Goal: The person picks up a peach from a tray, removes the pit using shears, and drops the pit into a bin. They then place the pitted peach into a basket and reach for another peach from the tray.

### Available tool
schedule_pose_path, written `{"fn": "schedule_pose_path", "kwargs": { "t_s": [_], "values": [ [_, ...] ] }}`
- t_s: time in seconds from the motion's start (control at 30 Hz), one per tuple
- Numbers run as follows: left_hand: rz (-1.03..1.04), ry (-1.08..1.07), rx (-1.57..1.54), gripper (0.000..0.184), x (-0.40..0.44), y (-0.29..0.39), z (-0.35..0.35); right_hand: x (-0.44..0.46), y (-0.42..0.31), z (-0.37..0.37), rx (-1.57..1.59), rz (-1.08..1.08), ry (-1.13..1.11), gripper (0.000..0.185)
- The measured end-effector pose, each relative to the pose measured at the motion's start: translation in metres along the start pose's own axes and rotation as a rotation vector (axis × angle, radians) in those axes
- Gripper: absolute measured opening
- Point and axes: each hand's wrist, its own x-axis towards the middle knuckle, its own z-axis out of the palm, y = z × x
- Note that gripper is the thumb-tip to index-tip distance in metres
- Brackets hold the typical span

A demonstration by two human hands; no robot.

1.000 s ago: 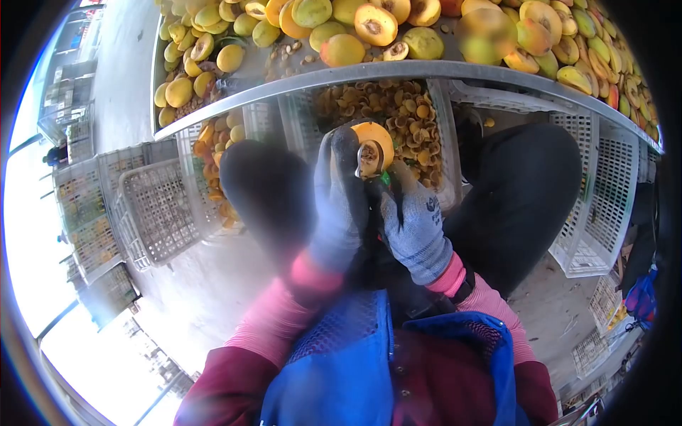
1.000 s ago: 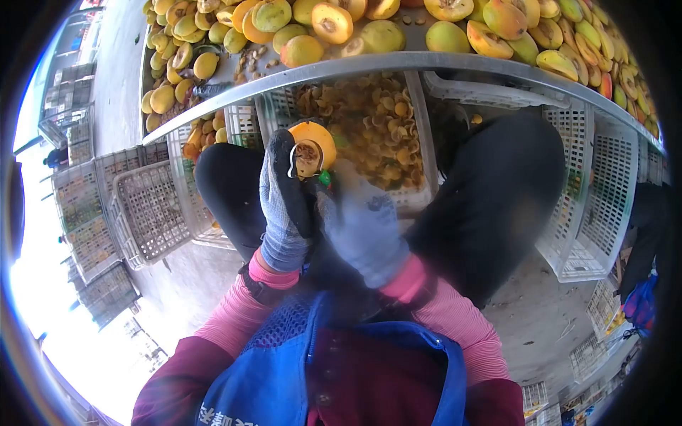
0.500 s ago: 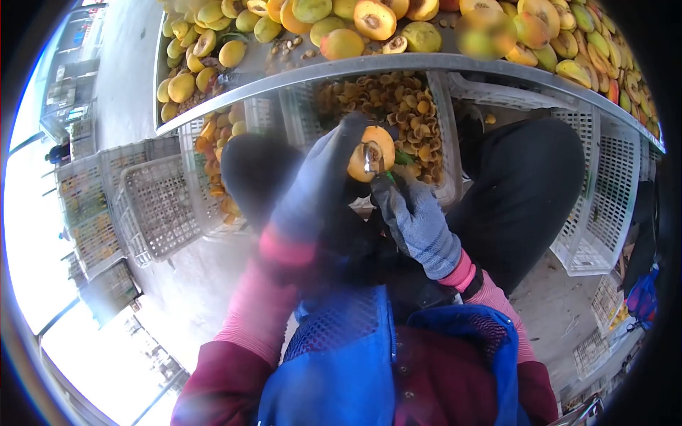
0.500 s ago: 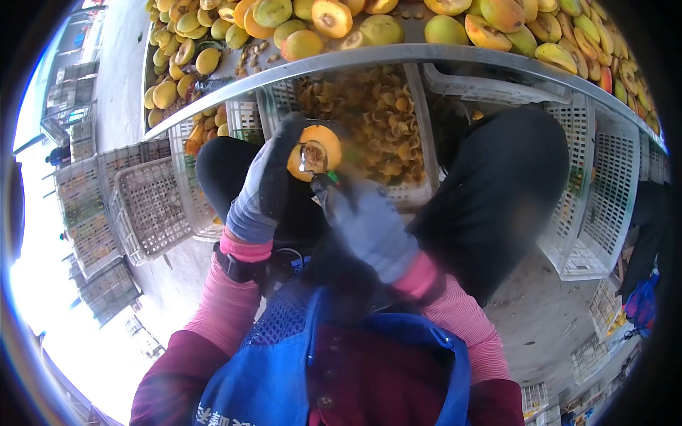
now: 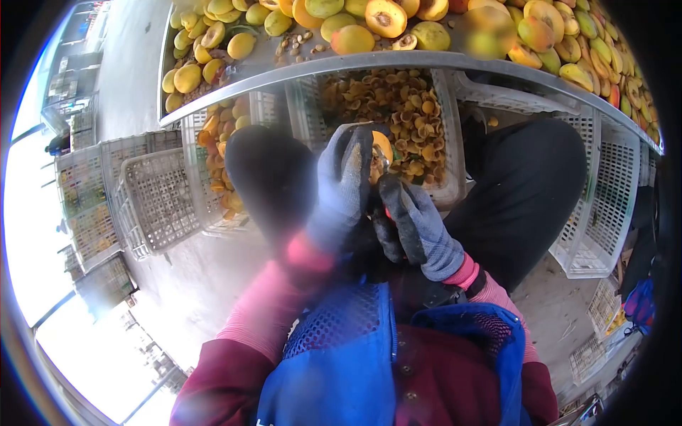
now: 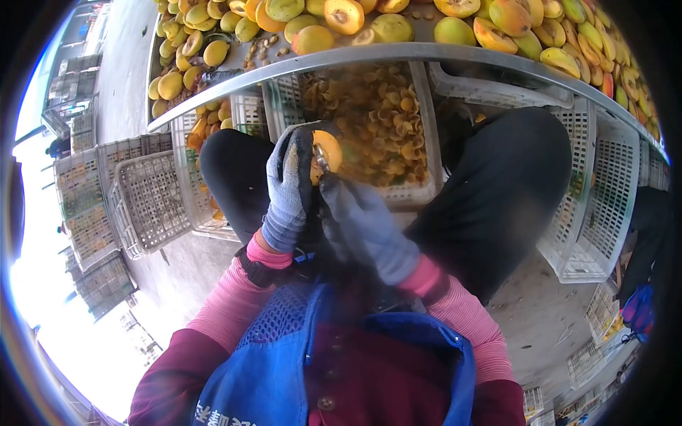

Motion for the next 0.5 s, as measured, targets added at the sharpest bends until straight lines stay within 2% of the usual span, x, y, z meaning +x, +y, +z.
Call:
{"fn": "schedule_pose_path", "kwargs": {
  "t_s": [0.07,0.17,0.23,0.3,0.37,0.5],
  "values": [
    [0.016,0.028,-0.068,0.029,-0.001,0.003,0.002,0.001,0.008,0.001,-0.225,-0.256,0.026,0.041],
    [0.035,0.114,-0.141,0.03,-0.001,0.007,0.007,0.007,0.012,0.001,-0.743,-0.745,0.225,0.042],
    [0.079,0.142,-0.159,0.03,0.002,0.011,0.01,0.002,0.007,0.004,-0.686,-0.66,0.19,0.046],
    [0.131,0.15,-0.133,0.03,0.003,0.011,0.012,0.007,0.017,0.002,-0.653,-0.688,0.199,0.046],
    [0.198,0.14,-0.063,0.03,0.003,0.009,0.012,0.003,0.021,0.003,-0.524,-0.572,0.17,0.046],
    [0.121,0.096,-0.059,0.029,0.001,0.003,0.011,0.004,0.032,-0.006,-0.509,-0.442,0.149,0.047]
  ]
}}
